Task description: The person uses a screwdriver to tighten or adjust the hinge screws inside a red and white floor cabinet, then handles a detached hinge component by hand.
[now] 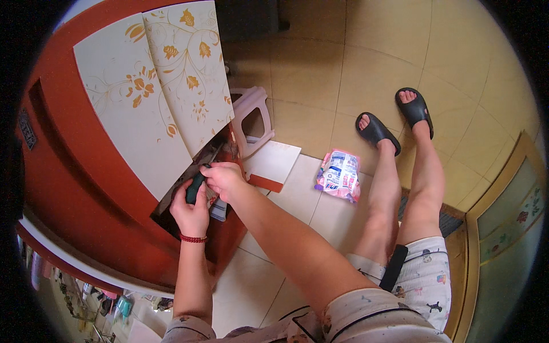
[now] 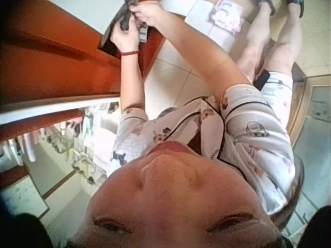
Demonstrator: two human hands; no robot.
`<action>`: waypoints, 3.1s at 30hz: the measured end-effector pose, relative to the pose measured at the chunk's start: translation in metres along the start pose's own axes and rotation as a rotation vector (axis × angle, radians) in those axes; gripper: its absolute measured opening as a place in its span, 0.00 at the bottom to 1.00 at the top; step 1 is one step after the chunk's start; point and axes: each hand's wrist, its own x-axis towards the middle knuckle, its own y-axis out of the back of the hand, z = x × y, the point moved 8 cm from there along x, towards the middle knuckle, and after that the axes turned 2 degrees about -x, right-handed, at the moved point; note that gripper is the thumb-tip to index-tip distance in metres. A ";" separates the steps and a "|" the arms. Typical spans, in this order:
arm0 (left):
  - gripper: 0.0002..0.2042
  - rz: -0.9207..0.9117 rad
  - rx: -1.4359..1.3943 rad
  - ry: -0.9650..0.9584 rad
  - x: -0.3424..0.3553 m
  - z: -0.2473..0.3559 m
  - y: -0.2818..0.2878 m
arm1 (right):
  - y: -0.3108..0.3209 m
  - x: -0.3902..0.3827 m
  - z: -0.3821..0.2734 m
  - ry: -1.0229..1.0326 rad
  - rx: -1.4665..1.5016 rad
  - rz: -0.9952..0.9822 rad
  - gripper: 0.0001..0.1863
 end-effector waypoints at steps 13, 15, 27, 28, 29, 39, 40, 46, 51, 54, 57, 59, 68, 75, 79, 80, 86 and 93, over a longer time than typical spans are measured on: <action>0.13 0.317 -0.663 0.631 0.006 -0.062 -0.010 | -0.035 0.000 0.011 -0.047 0.221 -0.378 0.14; 0.11 0.351 -0.738 0.602 -0.002 -0.070 -0.005 | -0.017 0.006 0.019 -0.013 0.148 -0.218 0.17; 0.13 0.052 0.140 -0.052 -0.006 -0.007 0.005 | -0.013 0.007 0.014 -0.008 0.083 -0.251 0.16; 0.12 0.012 0.126 0.039 -0.006 -0.012 0.003 | -0.015 0.004 0.013 -0.019 0.076 -0.278 0.15; 0.12 0.010 0.127 0.043 -0.005 -0.014 0.003 | -0.017 0.001 0.014 -0.031 0.069 -0.306 0.14; 0.12 -0.133 -0.427 0.859 -0.006 -0.058 -0.005 | -0.009 0.009 0.016 0.005 -0.004 -0.205 0.17; 0.14 -0.068 -0.204 0.432 0.005 -0.044 0.004 | -0.009 0.009 0.018 0.014 -0.014 -0.192 0.16; 0.14 0.125 0.034 -0.035 -0.012 -0.027 0.005 | -0.018 0.009 0.006 0.095 -0.053 -0.185 0.14; 0.12 0.200 -0.132 0.167 0.004 -0.040 0.005 | -0.015 0.008 0.010 0.061 -0.190 -0.217 0.15; 0.15 0.345 -0.309 0.341 0.008 -0.039 0.008 | -0.020 0.000 0.009 0.009 0.111 -0.282 0.14; 0.15 0.228 -0.242 0.215 -0.001 -0.033 0.007 | -0.018 0.002 0.008 0.024 0.122 -0.295 0.14; 0.15 0.152 -0.167 0.062 -0.010 -0.029 0.005 | -0.013 0.003 0.012 -0.017 0.015 -0.239 0.13; 0.17 0.305 -0.365 0.533 -0.033 -0.061 -0.002 | -0.016 -0.004 0.013 0.050 -0.032 -0.213 0.10; 0.15 0.384 -0.475 0.570 -0.070 -0.071 0.012 | -0.014 -0.015 0.043 -0.038 -0.096 -0.330 0.11; 0.12 0.385 -0.420 0.423 -0.065 -0.060 0.010 | -0.013 -0.018 0.039 -0.026 -0.157 -0.319 0.10; 0.11 0.364 -0.404 0.402 -0.064 -0.061 0.011 | -0.011 -0.015 0.039 -0.007 -0.174 -0.312 0.09; 0.12 0.296 -0.202 0.224 -0.055 -0.064 0.006 | -0.004 -0.005 0.034 0.015 -0.193 -0.342 0.10; 0.12 0.245 -0.017 0.010 -0.034 -0.024 0.009 | -0.016 -0.007 0.020 -0.014 -0.008 -0.438 0.13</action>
